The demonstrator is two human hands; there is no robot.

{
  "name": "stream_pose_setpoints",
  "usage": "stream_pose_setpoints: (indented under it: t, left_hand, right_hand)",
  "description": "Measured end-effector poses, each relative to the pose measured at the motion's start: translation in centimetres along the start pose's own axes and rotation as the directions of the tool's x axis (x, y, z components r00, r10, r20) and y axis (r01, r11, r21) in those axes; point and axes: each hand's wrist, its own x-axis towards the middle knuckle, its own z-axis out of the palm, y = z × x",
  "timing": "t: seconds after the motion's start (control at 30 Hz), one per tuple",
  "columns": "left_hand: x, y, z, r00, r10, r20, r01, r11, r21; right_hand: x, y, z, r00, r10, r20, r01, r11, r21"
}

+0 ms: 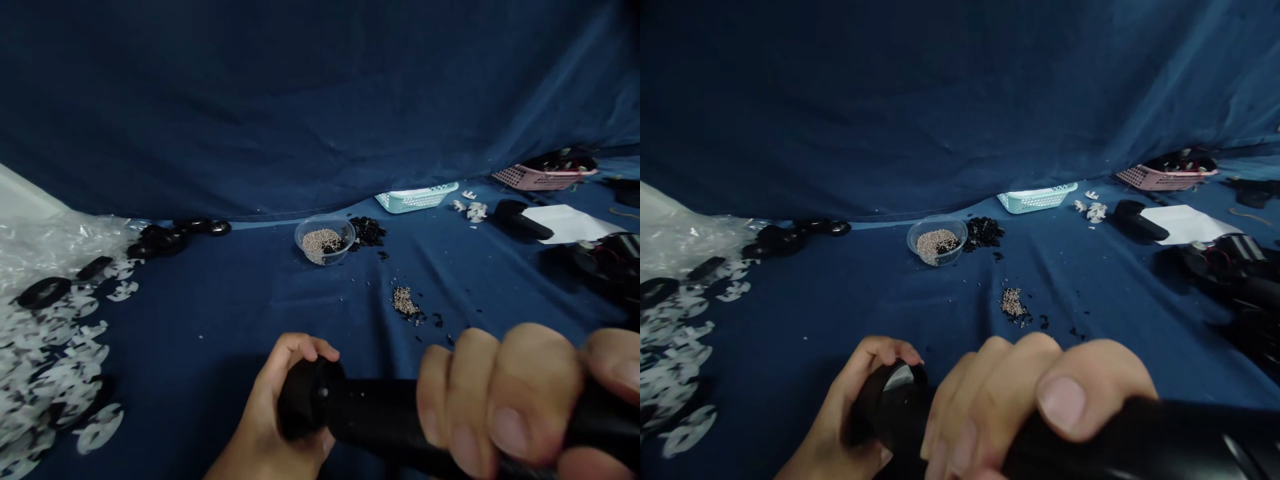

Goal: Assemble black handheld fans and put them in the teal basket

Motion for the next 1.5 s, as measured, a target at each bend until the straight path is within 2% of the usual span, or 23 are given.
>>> stream_pose_setpoints:
  t: [0.1,0.23,0.3,0.43,0.57,0.67,0.77,0.93,1.17,1.37,1.5]
  left_hand:
    - [0.2,-0.2,-0.1,1.000,-0.028,0.012,0.028,0.998,-0.059]
    - [0.6,-0.9,-0.4,0.996,-0.062,0.060,0.071,0.984,-0.164]
    - [0.8,-1.4,-0.6,0.996,-0.063,0.063,0.075,0.970,-0.229]
    - [1.1,-2.0,-0.7,0.996,-0.073,0.044,0.082,0.957,-0.277]
    - [0.9,-1.5,-0.6,0.998,-0.064,0.021,0.068,0.949,-0.307]
    - [0.6,-1.0,-0.4,0.994,-0.109,0.012,0.107,0.942,-0.318]
    - [0.6,-0.6,-0.4,0.989,-0.144,0.031,0.146,0.936,-0.322]
    - [0.6,-0.3,-0.4,0.985,-0.138,0.102,0.165,0.927,-0.336]
    - [0.6,0.0,0.1,0.981,-0.107,0.162,0.164,0.901,-0.402]
    - [0.7,-0.4,-0.1,0.969,-0.139,0.206,0.204,0.917,-0.344]
    - [0.7,-0.7,-0.2,0.966,-0.157,0.203,0.220,0.917,-0.334]
  right_hand:
    - [0.5,-0.3,2.6,0.995,-0.072,-0.065,0.080,0.989,0.121]
    - [0.8,-0.6,3.0,0.984,-0.025,0.177,0.010,0.996,0.087]
    - [1.0,-0.7,2.7,0.971,0.041,0.235,-0.051,0.998,0.035]
    - [1.6,-0.6,2.9,0.970,0.135,0.200,-0.129,0.991,-0.046]
    - [2.3,-0.2,3.8,0.942,0.231,0.245,-0.242,0.970,0.016]
    - [2.8,-0.2,4.6,0.917,0.278,0.285,-0.299,0.954,0.030]
    - [3.3,-0.2,5.4,0.905,0.292,0.308,-0.313,0.950,0.019]
    - [4.0,0.4,5.7,0.916,0.293,0.275,-0.317,0.947,0.047]
    - [4.6,0.6,5.6,0.882,0.357,0.308,-0.384,0.923,0.032]
    - [5.0,0.5,5.8,0.830,0.453,0.326,-0.485,0.874,0.020]
    - [5.1,0.8,6.3,0.840,0.465,0.279,-0.479,0.877,-0.020]
